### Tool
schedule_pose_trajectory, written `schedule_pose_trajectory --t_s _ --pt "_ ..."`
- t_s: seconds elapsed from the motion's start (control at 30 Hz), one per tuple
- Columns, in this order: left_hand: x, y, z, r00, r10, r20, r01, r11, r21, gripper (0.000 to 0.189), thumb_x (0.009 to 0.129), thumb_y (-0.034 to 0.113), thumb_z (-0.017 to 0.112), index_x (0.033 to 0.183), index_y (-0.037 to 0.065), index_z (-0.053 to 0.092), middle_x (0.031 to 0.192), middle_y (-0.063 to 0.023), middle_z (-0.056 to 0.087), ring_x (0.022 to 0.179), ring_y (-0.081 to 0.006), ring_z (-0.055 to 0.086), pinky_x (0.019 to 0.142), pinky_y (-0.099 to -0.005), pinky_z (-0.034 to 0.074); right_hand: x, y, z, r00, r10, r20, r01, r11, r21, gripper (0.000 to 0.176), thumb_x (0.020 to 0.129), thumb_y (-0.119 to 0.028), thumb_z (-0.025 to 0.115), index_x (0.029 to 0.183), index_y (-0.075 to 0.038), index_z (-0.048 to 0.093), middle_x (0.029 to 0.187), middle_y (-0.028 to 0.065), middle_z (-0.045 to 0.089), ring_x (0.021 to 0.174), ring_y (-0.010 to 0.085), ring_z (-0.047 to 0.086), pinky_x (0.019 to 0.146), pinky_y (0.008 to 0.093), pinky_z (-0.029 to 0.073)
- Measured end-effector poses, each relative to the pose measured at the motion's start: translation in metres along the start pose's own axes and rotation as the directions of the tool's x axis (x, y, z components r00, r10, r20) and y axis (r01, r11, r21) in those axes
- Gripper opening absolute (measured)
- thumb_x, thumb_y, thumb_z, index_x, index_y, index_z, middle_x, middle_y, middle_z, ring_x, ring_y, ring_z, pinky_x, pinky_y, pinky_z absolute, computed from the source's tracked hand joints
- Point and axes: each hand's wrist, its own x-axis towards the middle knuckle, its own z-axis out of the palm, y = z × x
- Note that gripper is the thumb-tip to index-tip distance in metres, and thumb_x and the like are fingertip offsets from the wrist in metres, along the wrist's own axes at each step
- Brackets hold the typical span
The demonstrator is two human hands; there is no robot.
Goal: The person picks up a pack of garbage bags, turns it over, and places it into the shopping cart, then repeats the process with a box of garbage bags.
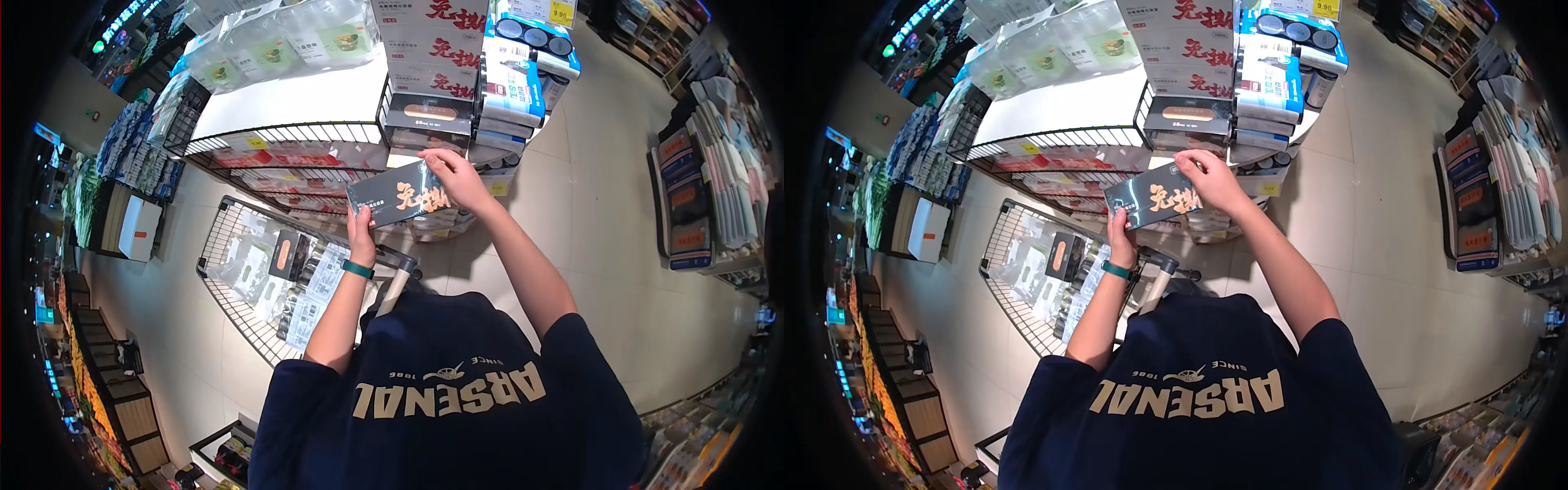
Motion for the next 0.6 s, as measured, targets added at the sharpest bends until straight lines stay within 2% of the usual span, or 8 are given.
schedule_pose_trajectory --t_s 0.1,0.17,0.23,0.3,0.4,0.43,0.53,0.6 --pt "-0.010 -0.009 -0.004 0.999 0.010 -0.031 -0.009 1.000 0.016 0.045 0.098 0.030 0.049 0.131 0.000 0.048 0.116 -0.0054 0.059 0.106 -0.0132 0.054 0.096 -0.0288 0.040 0.002 0.001 -0.005 0.982 -0.177 -0.072 0.163 0.973 -0.163 0.037 0.098 -0.037 0.054 0.106 -0.003 0.067 0.110 0.0115 0.064 0.105 0.0266 0.059 0.094 0.0354 0.045" --pt "-0.021 -0.010 -0.002 0.998 0.043 -0.056 -0.027 0.967 0.252 0.053 0.098 0.031 0.046 0.141 -0.001 0.039 0.126 -0.0077 0.052 0.107 -0.0145 0.050 0.095 -0.0273 0.038 0.004 0.003 -0.015 0.949 -0.303 -0.092 0.238 0.874 -0.424 0.029 0.095 -0.029 0.058 0.101 -0.001 0.067 0.105 0.0114 0.065 0.101 0.0270 0.061 0.090 0.0351 0.046" --pt "-0.025 -0.018 0.001 0.996 0.073 -0.057 -0.059 0.973 0.223 0.054 0.099 0.029 0.045 0.143 -0.001 0.037 0.129 -0.0100 0.051 0.108 -0.0163 0.051 0.096 -0.0291 0.038 0.003 0.020 -0.013 0.955 -0.279 -0.105 0.214 0.886 -0.411 0.024 0.093 -0.023 0.060 0.098 0.000 0.066 0.101 0.0118 0.066 0.097 0.0272 0.061 0.087 0.0349 0.047" --pt "-0.034 -0.018 0.006 0.993 0.098 -0.067 -0.067 0.930 0.361 0.056 0.099 0.027 0.045 0.149 0.004 0.031 0.122 -0.0119 0.050 0.097 -0.0128 0.051 0.075 -0.0243 0.046 -0.002 0.028 -0.010 0.979 -0.183 -0.095 0.140 0.928 -0.344 0.025 0.092 -0.023 0.058 0.095 0.000 0.066 0.100 0.0138 0.065 0.096 0.0308 0.060 0.086 0.0380 0.046" --pt "-0.038 -0.017 0.004 0.999 0.017 0.033 -0.027 0.943 0.332 0.056 0.100 0.029 0.044 0.149 0.005 0.031 0.119 -0.0131 0.051 0.096 -0.0138 0.052 0.071 -0.0232 0.047 -0.012 0.026 -0.008 0.991 -0.096 -0.092 0.078 0.981 -0.179 0.030 0.094 -0.027 0.057 0.105 -0.001 0.066 0.105 0.0127 0.066 0.102 0.0281 0.061 0.093 0.0358 0.045" --pt "-0.031 -0.033 -0.004 0.995 0.087 0.038 -0.095 0.898 0.430 0.056 0.100 0.031 0.043 0.148 0.005 0.032 0.122 -0.0146 0.052 0.102 -0.0168 0.054 0.075 -0.0244 0.048 -0.019 0.022 -0.005 0.995 -0.062 -0.082 0.060 0.998 -0.028 0.032 0.095 -0.028 0.056 0.109 -0.002 0.066 0.108 0.0126 0.066 0.106 0.0269 0.061 0.096 0.0350 0.044" --pt "-0.035 -0.043 -0.001 0.995 0.104 0.009 -0.096 0.875 0.474 0.056 0.100 0.032 0.042 0.148 0.005 0.033 0.125 -0.0165 0.050 0.106 -0.0195 0.054 0.077 -0.0259 0.049 -0.048 0.020 -0.004 0.993 -0.100 0.055 0.105 0.989 -0.101 0.047 0.089 -0.033 0.064 0.126 -0.005 0.058 0.125 0.0141 0.058 0.121 0.0282 0.052 0.104 0.0371 0.038" --pt "-0.040 -0.033 0.010 0.990 0.129 -0.049 -0.097 0.901 0.423 0.055 0.101 0.032 0.041 0.148 0.005 0.033 0.124 -0.0164 0.050 0.104 -0.0198 0.055 0.075 -0.0268 0.051 -0.069 0.018 0.002 0.984 -0.090 0.151 0.123 0.965 -0.230 0.081 0.075 -0.036 0.079 0.142 -0.009 0.041 0.141 0.0171 0.043 0.131 0.0323 0.042 0.109 0.0397 0.033"
